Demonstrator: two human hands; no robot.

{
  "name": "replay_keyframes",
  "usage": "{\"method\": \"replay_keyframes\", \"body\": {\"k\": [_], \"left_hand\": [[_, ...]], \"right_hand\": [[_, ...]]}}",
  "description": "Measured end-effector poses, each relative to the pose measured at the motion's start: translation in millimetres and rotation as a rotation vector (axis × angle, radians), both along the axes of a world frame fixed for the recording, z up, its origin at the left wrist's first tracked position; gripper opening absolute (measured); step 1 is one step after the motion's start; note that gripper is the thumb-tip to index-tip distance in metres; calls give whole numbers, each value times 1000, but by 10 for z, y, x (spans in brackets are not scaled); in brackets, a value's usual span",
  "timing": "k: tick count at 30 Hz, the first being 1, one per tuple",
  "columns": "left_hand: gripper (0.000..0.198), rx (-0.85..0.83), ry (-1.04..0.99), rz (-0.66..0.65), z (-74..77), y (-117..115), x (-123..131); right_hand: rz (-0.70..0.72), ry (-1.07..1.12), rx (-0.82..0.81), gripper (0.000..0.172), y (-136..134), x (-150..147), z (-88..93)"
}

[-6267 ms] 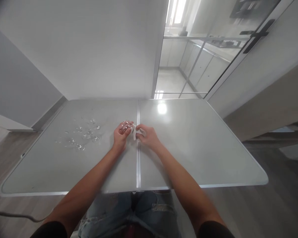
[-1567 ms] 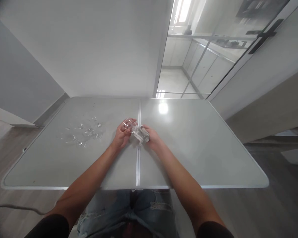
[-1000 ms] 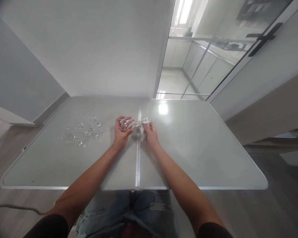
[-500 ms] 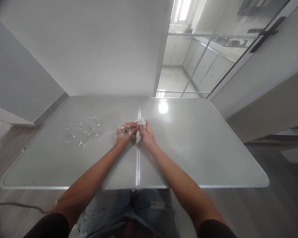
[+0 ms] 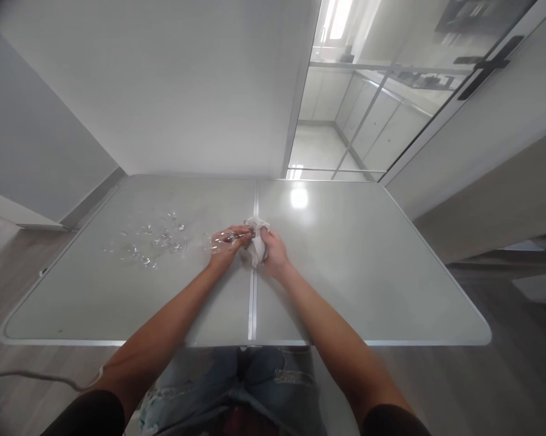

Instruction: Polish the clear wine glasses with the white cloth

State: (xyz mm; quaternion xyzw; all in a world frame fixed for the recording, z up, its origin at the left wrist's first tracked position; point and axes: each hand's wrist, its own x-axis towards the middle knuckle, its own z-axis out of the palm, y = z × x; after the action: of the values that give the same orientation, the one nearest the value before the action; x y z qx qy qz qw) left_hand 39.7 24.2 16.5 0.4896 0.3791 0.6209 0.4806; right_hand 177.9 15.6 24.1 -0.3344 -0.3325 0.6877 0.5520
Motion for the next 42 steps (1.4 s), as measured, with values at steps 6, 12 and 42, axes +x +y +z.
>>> {"method": "replay_keyframes", "body": {"k": [6,12,42], "left_hand": [[17,12,45,84,-33,20,-24],[20,61,35,65,-18,4,2],[22,38,185,217,14,5,-66]], "right_hand": [[52,-21,3,40,-10,29,30],[79,-26,2,40,8,45,15],[118,-27,-49,32,9,66,-14]]}}
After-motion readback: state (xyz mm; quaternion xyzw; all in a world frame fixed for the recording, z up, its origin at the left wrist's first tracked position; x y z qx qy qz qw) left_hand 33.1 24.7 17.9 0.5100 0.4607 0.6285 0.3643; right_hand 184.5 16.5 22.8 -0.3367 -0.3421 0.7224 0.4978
